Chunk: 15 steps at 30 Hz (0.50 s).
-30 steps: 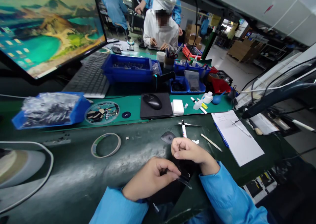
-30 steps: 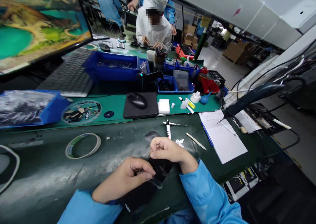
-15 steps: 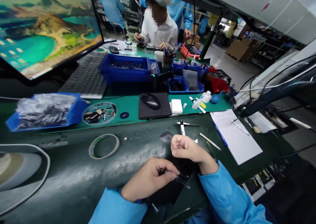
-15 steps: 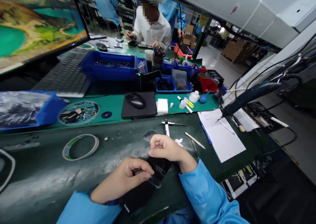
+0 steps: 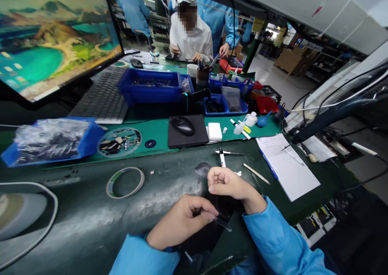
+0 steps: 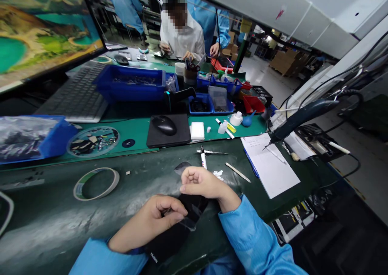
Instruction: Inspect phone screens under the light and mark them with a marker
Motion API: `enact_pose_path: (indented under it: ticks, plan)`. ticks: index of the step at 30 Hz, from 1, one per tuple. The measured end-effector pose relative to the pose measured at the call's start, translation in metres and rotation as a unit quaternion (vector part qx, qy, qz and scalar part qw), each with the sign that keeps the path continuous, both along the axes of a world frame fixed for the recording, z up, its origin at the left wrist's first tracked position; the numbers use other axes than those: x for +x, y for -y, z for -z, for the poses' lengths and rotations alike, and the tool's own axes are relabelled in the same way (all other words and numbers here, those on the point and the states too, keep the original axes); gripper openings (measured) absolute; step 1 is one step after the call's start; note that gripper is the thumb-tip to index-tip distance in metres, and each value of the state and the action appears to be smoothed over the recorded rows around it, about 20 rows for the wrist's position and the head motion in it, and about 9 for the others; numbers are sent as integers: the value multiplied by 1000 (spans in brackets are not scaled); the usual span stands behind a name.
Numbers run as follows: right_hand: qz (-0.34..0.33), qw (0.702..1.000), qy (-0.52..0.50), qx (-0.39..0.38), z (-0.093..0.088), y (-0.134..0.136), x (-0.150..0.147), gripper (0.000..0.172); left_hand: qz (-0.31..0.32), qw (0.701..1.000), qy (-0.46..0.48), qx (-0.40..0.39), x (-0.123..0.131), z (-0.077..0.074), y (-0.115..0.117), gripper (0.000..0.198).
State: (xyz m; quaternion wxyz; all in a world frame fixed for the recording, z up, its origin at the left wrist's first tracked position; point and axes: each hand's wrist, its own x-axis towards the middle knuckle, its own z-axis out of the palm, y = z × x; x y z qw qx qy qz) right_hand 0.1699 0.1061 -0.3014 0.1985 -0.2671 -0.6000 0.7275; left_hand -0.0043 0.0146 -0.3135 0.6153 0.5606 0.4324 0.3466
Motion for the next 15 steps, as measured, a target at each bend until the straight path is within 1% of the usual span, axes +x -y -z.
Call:
enact_pose_path:
  ticks: [3,7,9,12,15]
  plan:
    - [-18,1000,17,7,0,0,1,56,8,1000,1,-8,0,0,0,19]
    - [5,1000,8,11,1,0,0,62,9,1000,8,-10,1,0,-1,18]
    - [6,1000,5,9,0,0,0,59,7,1000,12,-6,1,0,-2,18]
    - [-43,999,14,3,-2,-1,0,53,9,1000,18,-8,0,0,-2,16]
    - [-67,997,24,4,-1,-2,1,55,19,999,30,-16,1,0,-1,16]
